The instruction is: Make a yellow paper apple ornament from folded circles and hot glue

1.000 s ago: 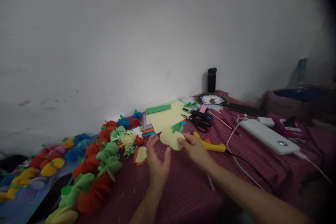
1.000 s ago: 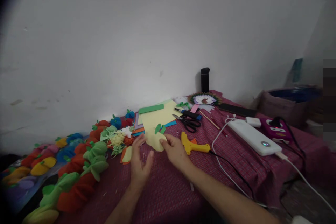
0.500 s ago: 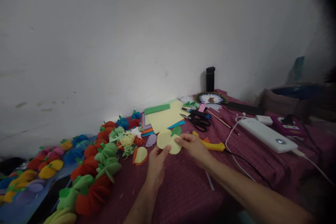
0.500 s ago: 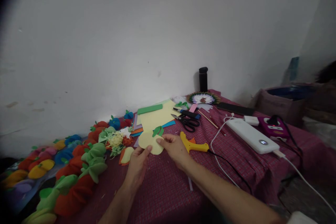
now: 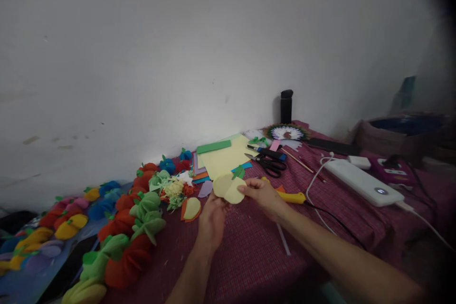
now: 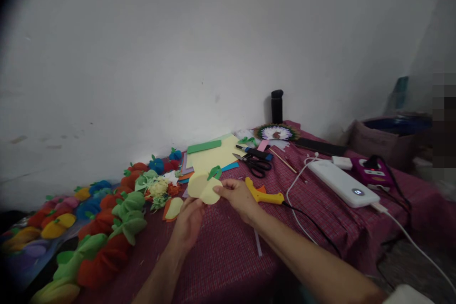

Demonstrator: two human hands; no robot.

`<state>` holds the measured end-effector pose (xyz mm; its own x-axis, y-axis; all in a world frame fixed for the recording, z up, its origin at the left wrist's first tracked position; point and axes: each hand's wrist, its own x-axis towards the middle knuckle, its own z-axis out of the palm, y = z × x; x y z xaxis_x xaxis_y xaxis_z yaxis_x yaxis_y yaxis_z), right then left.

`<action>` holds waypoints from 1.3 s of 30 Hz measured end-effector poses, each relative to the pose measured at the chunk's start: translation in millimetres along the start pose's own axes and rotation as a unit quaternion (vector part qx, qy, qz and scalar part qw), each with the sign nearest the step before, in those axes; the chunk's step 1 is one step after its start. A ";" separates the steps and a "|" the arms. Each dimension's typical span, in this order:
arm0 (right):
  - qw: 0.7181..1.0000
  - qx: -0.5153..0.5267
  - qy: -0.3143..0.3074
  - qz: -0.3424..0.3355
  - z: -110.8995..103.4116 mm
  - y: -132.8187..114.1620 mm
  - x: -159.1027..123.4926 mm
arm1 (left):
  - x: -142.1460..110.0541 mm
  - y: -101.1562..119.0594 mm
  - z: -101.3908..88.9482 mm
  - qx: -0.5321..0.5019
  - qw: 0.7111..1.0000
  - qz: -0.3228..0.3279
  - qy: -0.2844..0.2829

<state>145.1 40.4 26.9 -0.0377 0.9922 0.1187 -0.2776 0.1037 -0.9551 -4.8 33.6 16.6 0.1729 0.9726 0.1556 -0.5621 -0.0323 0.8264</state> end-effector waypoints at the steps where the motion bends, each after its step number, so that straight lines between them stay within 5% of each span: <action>1: 1.000 0.008 -0.005 -0.002 -1.8 0.9 0.4 | -1.0 4.2 1.6 -0.031 0.999 -0.015 -0.020; 16: 0.999 -0.025 -0.026 -0.015 -9.7 5.3 1.0 | -6.3 9.9 10.2 0.019 0.996 -0.079 -0.024; 23: 0.998 0.024 -0.054 0.017 -4.7 -1.1 -6.7 | 1.4 -3.3 4.5 0.048 0.997 -0.032 0.048; 30: 0.996 -0.085 -0.017 -0.029 -5.3 3.1 -3.4 | 1.4 -4.2 2.7 0.054 0.997 -0.028 0.047; 39: 0.997 -0.068 -0.021 -0.004 -3.8 8.5 1.3 | 0.9 -9.7 -2.3 0.108 0.993 -0.009 0.046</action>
<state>146.3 42.8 17.9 -0.0776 0.9877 0.1354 -0.1453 0.1232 -0.9817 -1.1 35.3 7.5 0.1013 0.9901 0.0976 -0.3709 -0.0534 0.9271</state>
